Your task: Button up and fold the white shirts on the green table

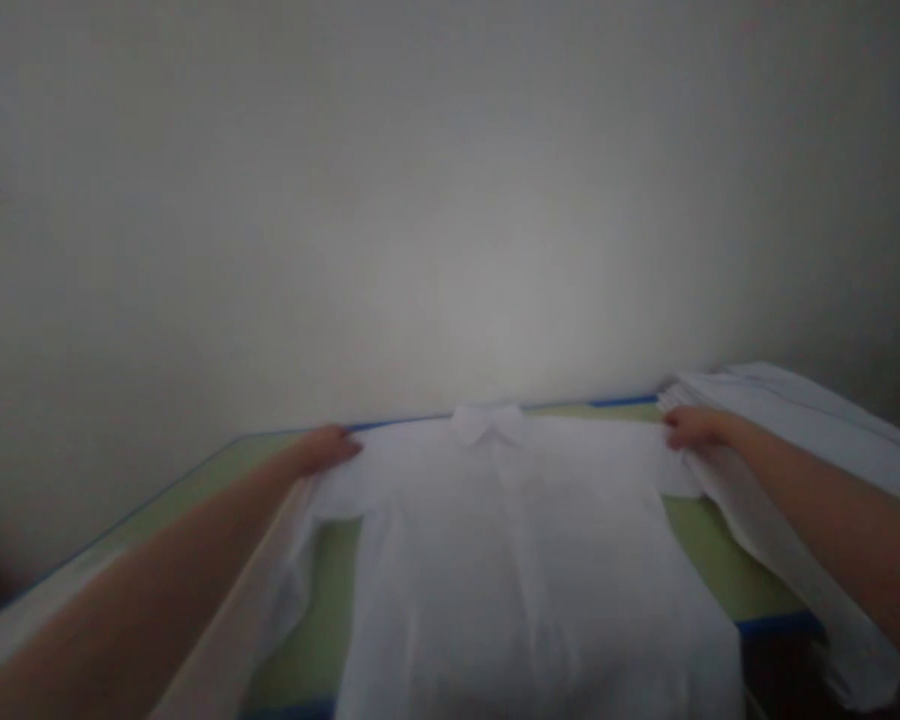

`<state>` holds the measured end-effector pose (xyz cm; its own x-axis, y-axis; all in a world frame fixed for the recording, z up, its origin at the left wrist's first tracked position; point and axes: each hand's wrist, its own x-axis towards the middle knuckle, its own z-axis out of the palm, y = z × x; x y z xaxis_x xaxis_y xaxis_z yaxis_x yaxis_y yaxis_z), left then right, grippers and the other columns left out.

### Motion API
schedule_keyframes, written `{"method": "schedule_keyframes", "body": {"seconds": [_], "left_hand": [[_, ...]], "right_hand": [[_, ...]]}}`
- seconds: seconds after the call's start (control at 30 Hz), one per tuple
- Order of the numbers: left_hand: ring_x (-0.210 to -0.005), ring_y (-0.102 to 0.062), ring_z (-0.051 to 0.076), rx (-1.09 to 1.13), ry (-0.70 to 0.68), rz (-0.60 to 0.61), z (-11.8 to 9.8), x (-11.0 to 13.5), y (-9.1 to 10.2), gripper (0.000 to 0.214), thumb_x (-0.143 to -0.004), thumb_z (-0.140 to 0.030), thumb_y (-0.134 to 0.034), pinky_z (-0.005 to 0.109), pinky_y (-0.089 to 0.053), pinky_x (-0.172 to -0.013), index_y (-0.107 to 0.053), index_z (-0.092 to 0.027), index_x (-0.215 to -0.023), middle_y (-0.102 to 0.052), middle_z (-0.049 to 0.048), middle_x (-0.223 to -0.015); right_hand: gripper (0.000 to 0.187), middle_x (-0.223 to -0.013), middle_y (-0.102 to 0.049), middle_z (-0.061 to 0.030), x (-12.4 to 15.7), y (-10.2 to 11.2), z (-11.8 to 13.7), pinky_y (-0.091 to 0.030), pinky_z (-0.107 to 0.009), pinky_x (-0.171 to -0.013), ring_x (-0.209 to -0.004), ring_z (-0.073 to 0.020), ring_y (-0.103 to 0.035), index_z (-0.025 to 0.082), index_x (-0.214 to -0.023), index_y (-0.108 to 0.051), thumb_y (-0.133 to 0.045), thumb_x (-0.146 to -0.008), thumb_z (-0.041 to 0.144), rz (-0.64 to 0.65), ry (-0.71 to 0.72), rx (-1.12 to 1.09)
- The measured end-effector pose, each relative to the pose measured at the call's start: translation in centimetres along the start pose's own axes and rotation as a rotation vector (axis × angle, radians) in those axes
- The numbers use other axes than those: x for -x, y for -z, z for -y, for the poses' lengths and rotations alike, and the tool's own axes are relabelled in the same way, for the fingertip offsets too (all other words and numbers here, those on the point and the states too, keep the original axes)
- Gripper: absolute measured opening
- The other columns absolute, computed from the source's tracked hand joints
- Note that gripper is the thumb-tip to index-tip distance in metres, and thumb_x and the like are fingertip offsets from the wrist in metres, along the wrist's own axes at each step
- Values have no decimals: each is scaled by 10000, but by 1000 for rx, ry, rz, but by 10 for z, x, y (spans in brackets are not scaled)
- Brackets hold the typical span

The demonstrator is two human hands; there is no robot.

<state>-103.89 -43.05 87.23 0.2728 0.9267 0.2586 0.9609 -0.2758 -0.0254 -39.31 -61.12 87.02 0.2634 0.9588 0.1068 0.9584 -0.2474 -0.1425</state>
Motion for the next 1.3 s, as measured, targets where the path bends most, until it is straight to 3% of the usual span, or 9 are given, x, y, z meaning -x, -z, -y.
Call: {"method": "schedule_keyframes", "body": {"seconds": [0.1,0.23,0.43,0.6,0.77,0.93,1.07,1.17,1.3], "left_hand": [[-847,-626,247,-15,-27,60,-4,-13,3,368,-703,-373,-500,285,-438,-744,-698,-101,-853,-694,144,-918],[-864,-624,237,15,-84,39,-40,-34,6,325,-684,-350,-526,279,-430,-751,-712,-136,-843,-699,123,-915],[-841,-622,199,127,-259,6,-137,-53,16,380,-746,-433,-493,255,-428,-718,-699,-156,-905,-698,99,-908],[-921,-611,200,196,-471,33,-220,-49,11,431,-775,-487,-473,265,-429,-795,-677,-177,-993,-686,85,-985],[-1298,-319,289,157,-688,-33,-276,-31,-13,699,-777,-641,-386,403,-226,-1064,-485,-168,-1281,-373,139,-1411],[-1370,-133,291,174,-926,32,-319,-11,-33,821,-789,-698,-269,446,-156,-1086,-257,-155,-1405,-137,152,-1500],[-1370,-41,355,200,-867,110,-347,-3,-39,900,-724,-791,-183,623,-91,-1030,-167,-237,-1433,-70,120,-1516],[-1365,-1,381,192,-828,119,-357,-5,-41,987,-645,-846,-246,671,-39,-1004,-146,-266,-1439,-47,111,-1519],[-1367,6,373,188,-840,131,-356,-10,-38,1032,-609,-865,-276,673,-28,-1005,-133,-273,-1443,-29,108,-1518]], "right_hand": [[342,-853,-673,-93,-18,0,13,-455,-298,-660,-779,-234,-615,127,-861,-683,-692,-530,207,66,7,-96],[416,-911,-667,-85,-44,-7,64,-454,-257,-588,-728,-184,-608,162,-961,-665,-661,-620,399,217,94,-353],[450,-902,-668,-70,-87,-19,141,-453,-260,-663,-767,-178,-597,147,-960,-667,-663,-634,457,211,239,-318],[552,-938,-663,-83,-105,-23,160,-451,-286,-717,-826,-211,-597,149,-1000,-642,-752,-537,428,180,248,-254],[782,-1050,-623,-131,-85,-22,126,-446,-349,-788,-920,-275,-586,143,-1176,-539,-778,-476,397,74,204,-115],[800,-1183,-564,-157,-12,-25,57,-392,-363,-923,-1061,-310,-536,131,-1240,-504,-729,-534,435,-51,217,30],[809,-1226,-540,-163,63,-27,3,-368,-358,-962,-1116,-326,-502,127,-1227,-525,-712,-538,507,-73,161,1],[865,-1143,-590,-165,111,-22,-26,-435,-355,-869,-1011,-314,-566,113,-1236,-511,-738,-495,495,-39,-31,-128],[619,-937,-662,-99,156,-9,-43,-474,-315,-621,-753,-244,-622,178,-1080,-614,-706,-533,453,185,-156,-391]]}}
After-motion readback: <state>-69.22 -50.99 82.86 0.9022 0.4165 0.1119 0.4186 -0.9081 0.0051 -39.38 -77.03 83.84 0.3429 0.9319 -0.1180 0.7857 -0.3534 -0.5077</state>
